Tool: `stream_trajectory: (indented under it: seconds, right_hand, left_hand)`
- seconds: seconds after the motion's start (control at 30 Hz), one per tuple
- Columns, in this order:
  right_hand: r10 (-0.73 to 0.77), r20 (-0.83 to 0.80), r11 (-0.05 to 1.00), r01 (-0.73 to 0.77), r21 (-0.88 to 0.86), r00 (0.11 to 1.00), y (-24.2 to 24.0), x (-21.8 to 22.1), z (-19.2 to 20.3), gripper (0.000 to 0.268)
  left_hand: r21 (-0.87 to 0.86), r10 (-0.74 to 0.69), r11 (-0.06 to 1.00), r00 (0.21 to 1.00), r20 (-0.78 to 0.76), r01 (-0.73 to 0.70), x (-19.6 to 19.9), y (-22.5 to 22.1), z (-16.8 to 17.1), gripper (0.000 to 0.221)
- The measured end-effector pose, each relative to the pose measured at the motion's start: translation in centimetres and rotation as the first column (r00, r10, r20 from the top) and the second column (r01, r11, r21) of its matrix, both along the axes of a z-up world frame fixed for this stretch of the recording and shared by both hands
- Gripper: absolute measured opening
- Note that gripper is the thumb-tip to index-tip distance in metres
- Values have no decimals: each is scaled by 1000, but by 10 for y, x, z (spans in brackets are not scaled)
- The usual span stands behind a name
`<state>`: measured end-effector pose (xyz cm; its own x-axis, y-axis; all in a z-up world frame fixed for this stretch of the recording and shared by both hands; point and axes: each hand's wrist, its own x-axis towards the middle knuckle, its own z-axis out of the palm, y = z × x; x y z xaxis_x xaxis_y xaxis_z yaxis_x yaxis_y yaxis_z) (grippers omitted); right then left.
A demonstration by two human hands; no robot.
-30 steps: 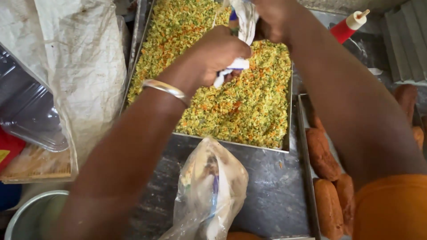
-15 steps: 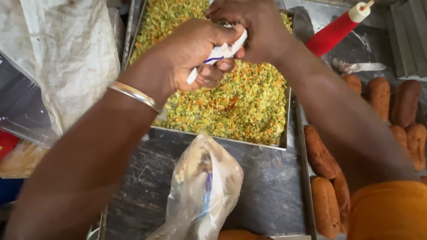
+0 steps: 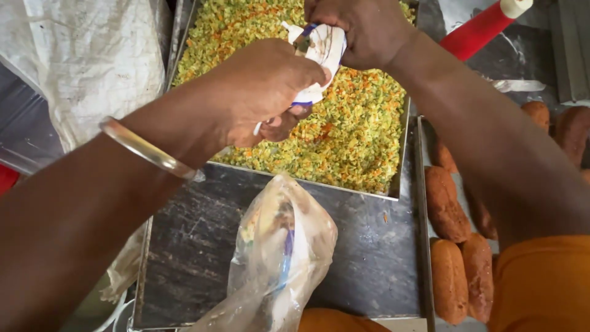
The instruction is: Preparing bread-based snacks by filling rolls, applying sauce, and mixing vegetable filling in a commercial bakery setting.
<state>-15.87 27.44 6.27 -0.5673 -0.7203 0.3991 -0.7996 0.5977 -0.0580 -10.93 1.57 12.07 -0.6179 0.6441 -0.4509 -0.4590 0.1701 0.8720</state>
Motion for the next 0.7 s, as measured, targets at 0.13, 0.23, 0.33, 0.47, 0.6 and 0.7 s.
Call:
stream_trajectory:
  seconds: [0.13, 0.23, 0.33, 0.47, 0.6, 0.7]
  right_hand:
    - [-12, 76, 998, 7, 61, 997, 0, 3, -5, 20]
    - [-31, 87, 997, 25, 76, 996, -5, 5, -4, 24]
    - [5, 56, 997, -9, 75, 998, -5, 8, -4, 25]
    - [18, 56, 998, -22, 65, 998, -7, 8, -6, 30]
    - [-15, 45, 997, 12, 76, 999, -1, 7, -17, 28]
    - [-49, 47, 994, 44, 96, 998, -9, 14, -17, 31]
  left_hand:
    - [-30, -28, 999, 1000, 7, 28, 5, -9, 1, 17]
    - [-86, -25, 996, 1000, 10, 26, 10, -13, 6, 17]
    - [-141, -26, 990, 1000, -9, 25, 13, -15, 5, 19]
    - [-135, -27, 990, 1000, -10, 25, 14, -19, 4, 21]
    - [-117, 0, 993, 1000, 13, 2, 16, -22, 0, 21]
    - [-108, 18, 994, 998, 52, -12, 16, -24, -3, 19]
